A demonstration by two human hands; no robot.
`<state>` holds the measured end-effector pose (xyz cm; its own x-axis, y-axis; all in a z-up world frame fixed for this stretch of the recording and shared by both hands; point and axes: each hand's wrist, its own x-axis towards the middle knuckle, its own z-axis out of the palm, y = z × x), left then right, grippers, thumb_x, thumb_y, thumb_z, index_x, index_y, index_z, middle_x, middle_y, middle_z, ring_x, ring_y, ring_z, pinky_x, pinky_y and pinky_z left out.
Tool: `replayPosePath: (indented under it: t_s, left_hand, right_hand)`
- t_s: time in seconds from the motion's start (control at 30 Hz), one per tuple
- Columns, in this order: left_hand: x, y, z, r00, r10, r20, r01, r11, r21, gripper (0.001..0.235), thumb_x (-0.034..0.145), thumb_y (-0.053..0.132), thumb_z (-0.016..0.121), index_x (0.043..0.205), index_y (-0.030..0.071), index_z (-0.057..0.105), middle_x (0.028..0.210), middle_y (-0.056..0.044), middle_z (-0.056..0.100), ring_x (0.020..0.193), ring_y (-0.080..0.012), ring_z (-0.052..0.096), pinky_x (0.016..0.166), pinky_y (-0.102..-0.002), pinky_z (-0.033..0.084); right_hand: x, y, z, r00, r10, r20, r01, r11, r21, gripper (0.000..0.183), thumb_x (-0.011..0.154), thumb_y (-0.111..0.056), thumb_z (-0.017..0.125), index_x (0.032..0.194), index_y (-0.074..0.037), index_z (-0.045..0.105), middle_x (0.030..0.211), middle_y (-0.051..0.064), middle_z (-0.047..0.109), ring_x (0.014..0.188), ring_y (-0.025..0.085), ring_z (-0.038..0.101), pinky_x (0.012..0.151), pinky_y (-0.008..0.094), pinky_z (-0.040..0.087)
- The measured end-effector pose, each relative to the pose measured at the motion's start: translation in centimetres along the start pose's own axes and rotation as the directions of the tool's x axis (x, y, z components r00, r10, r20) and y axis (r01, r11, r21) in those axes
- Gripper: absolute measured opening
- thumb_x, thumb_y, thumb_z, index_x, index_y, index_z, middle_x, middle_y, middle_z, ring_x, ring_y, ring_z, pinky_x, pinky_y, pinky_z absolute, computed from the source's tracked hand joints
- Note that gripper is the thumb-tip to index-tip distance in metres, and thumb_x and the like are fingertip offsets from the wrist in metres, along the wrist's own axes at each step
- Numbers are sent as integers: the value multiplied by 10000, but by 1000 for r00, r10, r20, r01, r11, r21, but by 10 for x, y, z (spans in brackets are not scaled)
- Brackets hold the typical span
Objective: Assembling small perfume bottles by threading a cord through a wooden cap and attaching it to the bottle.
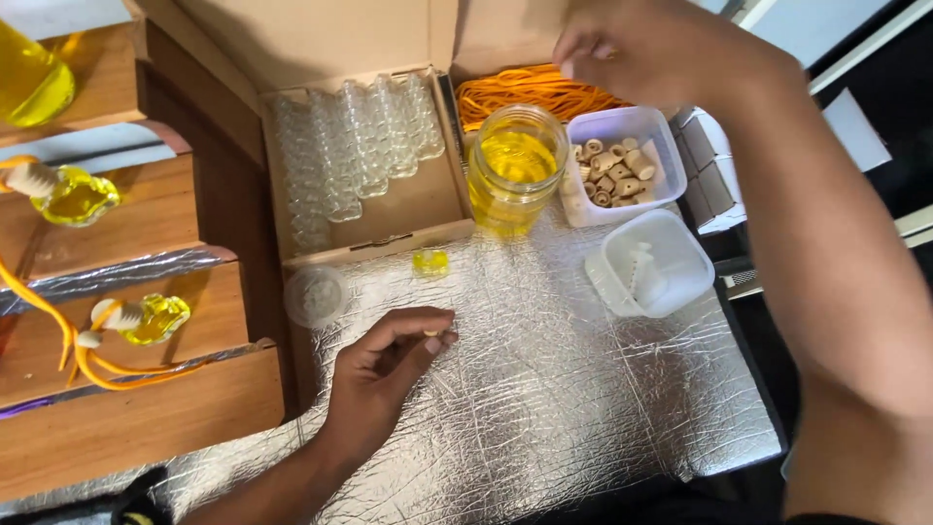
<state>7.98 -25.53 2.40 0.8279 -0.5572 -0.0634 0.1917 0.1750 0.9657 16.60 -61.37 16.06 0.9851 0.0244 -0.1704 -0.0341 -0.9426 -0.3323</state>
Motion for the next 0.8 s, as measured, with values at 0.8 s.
replayPosePath:
  t_s: [0.8]
  left_hand:
    - [4,-4,-7,998,-32,51,35,998,-51,199,963,75,652,1134,32,743,1156,-123,749,1056,-253,748,1000,-422,642]
  right_hand:
    - [20,-12,-11,980,196,-31,-195,980,36,289,1073,-174,559,1305,-17,627,1183,205,679,1031,368,671,940,512,521]
